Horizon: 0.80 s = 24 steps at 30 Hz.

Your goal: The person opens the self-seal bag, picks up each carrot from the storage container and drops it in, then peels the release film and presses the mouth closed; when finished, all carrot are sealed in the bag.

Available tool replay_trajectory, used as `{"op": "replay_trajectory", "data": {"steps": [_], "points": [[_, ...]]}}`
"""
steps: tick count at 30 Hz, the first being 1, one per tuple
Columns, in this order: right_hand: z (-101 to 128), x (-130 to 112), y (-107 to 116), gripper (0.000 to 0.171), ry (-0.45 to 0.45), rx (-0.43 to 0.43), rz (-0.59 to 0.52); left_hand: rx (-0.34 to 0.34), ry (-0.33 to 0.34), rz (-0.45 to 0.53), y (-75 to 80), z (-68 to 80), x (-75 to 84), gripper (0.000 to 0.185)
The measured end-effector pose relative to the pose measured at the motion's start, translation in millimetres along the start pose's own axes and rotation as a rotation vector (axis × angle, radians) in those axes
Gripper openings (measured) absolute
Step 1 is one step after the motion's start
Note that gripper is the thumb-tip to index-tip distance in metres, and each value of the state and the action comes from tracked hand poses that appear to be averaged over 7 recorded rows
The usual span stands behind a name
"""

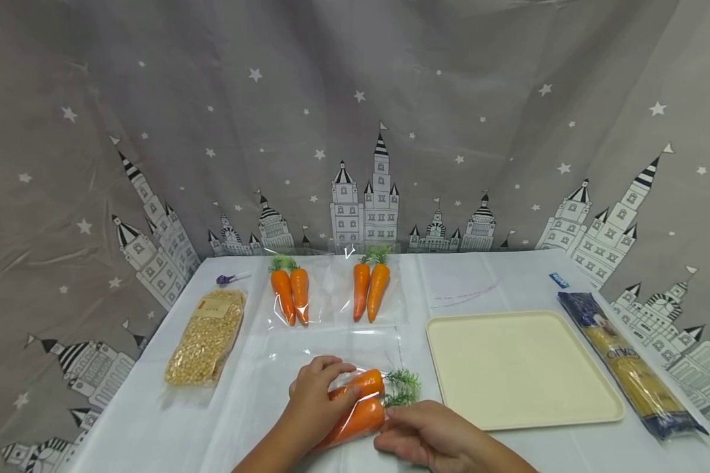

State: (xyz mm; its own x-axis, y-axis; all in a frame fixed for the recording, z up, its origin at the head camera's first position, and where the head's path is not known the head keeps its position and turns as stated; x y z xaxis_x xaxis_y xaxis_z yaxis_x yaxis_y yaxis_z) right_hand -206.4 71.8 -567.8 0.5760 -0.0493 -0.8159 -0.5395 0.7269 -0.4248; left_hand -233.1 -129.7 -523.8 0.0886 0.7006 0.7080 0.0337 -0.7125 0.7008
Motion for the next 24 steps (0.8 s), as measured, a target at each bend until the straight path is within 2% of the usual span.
{"op": "replay_trajectory", "data": {"steps": [7,12,14,18,24], "points": [[1,0,-3,0.029,-0.025,-0.03,0.006,-0.104,0.046,0.011,7.3,-1.2,1.9,0.049],[0,1,-6,0.031,-0.016,-0.039,0.018,-0.128,0.133,0.022,23.9,-9.5,-0.7,0.048],[1,1,-7,0.034,-0.02,-0.045,0.018,-0.135,0.15,-0.004,30.2,-18.3,-2.3,0.045],[2,1,-8,0.037,-0.031,-0.057,0.016,-0.163,0.121,-0.061,35.4,-44.8,-1.9,0.039],[4,1,-12,0.035,-0.034,-0.096,0.052,-0.244,0.058,-0.179,22.1,-80.8,-0.4,0.038]]}}
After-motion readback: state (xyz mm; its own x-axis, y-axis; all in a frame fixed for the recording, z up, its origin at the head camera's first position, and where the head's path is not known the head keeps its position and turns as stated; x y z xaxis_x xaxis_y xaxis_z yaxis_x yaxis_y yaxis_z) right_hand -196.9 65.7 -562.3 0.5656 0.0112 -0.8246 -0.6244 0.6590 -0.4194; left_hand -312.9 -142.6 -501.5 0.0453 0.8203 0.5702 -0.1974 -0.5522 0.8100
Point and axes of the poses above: each hand's wrist, its own z-axis away from the middle knuckle, its own y-axis out of the back of the hand, x = y × z, the point moved 6 cm from there along -z, towards the middle knuckle, and after that the axes turned 4 degrees about z, right-handed, at the moved point
